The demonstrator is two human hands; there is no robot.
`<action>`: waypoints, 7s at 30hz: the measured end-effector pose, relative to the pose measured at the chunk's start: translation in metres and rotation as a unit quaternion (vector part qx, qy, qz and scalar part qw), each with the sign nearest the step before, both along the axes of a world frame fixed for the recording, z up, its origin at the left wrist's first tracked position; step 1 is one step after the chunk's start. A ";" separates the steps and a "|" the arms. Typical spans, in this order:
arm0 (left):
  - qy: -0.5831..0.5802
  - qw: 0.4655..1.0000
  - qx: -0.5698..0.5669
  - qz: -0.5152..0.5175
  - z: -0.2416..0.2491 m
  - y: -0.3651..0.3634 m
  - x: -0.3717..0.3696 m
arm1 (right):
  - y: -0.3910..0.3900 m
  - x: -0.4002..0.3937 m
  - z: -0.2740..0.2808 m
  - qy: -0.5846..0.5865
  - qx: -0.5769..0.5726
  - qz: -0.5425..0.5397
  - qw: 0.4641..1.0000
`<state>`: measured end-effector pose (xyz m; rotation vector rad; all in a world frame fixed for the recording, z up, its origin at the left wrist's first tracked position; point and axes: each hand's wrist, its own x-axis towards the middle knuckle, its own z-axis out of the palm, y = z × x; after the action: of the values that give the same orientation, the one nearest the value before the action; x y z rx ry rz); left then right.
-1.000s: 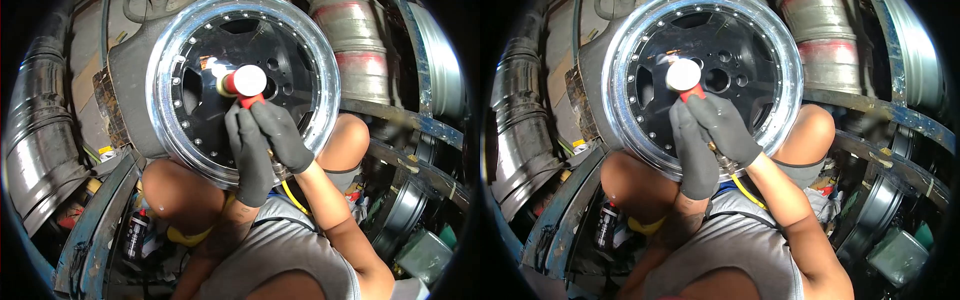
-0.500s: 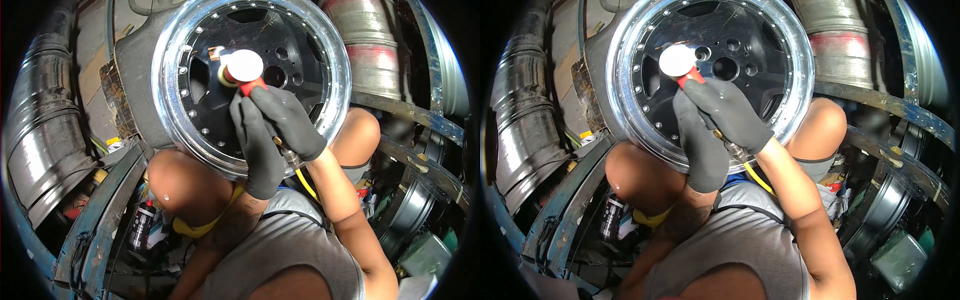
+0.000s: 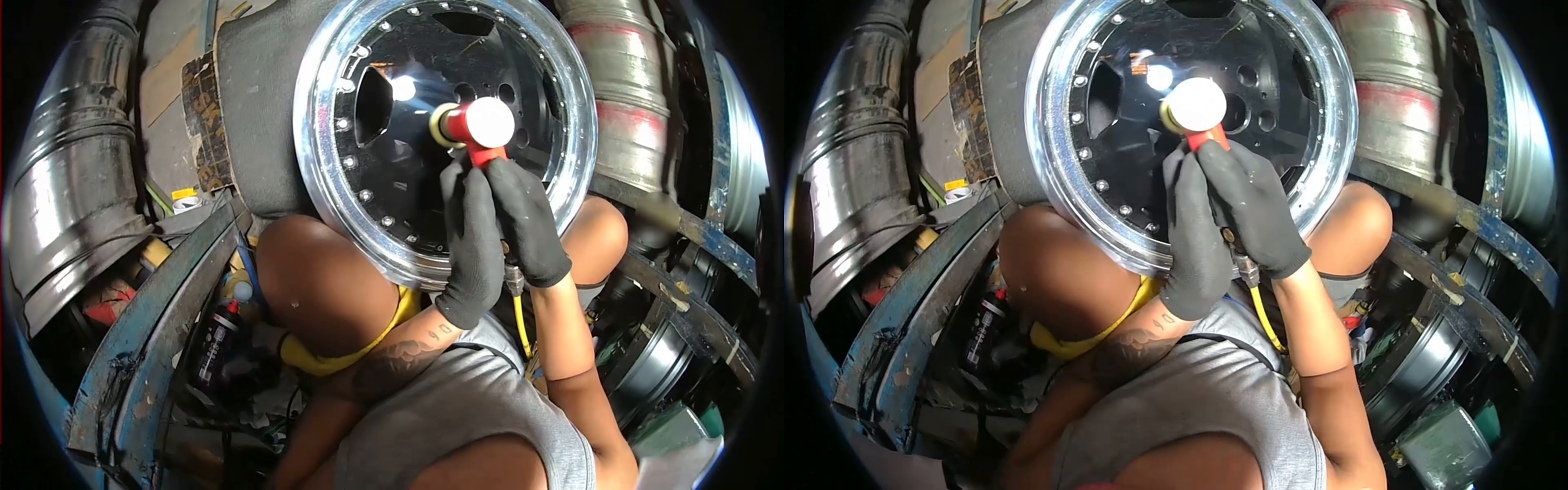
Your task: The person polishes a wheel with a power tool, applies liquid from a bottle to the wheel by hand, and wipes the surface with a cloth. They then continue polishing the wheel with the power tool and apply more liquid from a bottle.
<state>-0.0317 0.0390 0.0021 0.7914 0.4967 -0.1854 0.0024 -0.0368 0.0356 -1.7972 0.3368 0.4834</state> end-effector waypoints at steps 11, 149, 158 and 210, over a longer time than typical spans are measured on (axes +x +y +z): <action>0.090 0.983 -0.100 0.125 -0.012 -0.001 -0.005 | 0.017 0.012 -0.003 0.098 0.030 0.068 0.992; 0.079 0.989 -0.097 -0.080 -0.009 0.005 0.034 | -0.006 0.029 0.012 0.105 -0.025 -0.049 0.993; 0.135 0.976 -0.160 0.053 -0.008 0.020 0.031 | 0.030 0.042 0.000 0.041 -0.029 0.085 0.995; -0.132 0.985 -0.104 -0.035 -0.009 0.022 0.091 | 0.015 0.129 0.009 0.120 0.063 0.016 0.991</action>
<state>0.0596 0.0605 -0.0066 0.6166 0.1954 -0.1912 0.1312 -0.0218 0.0447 -1.6267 0.4336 0.7314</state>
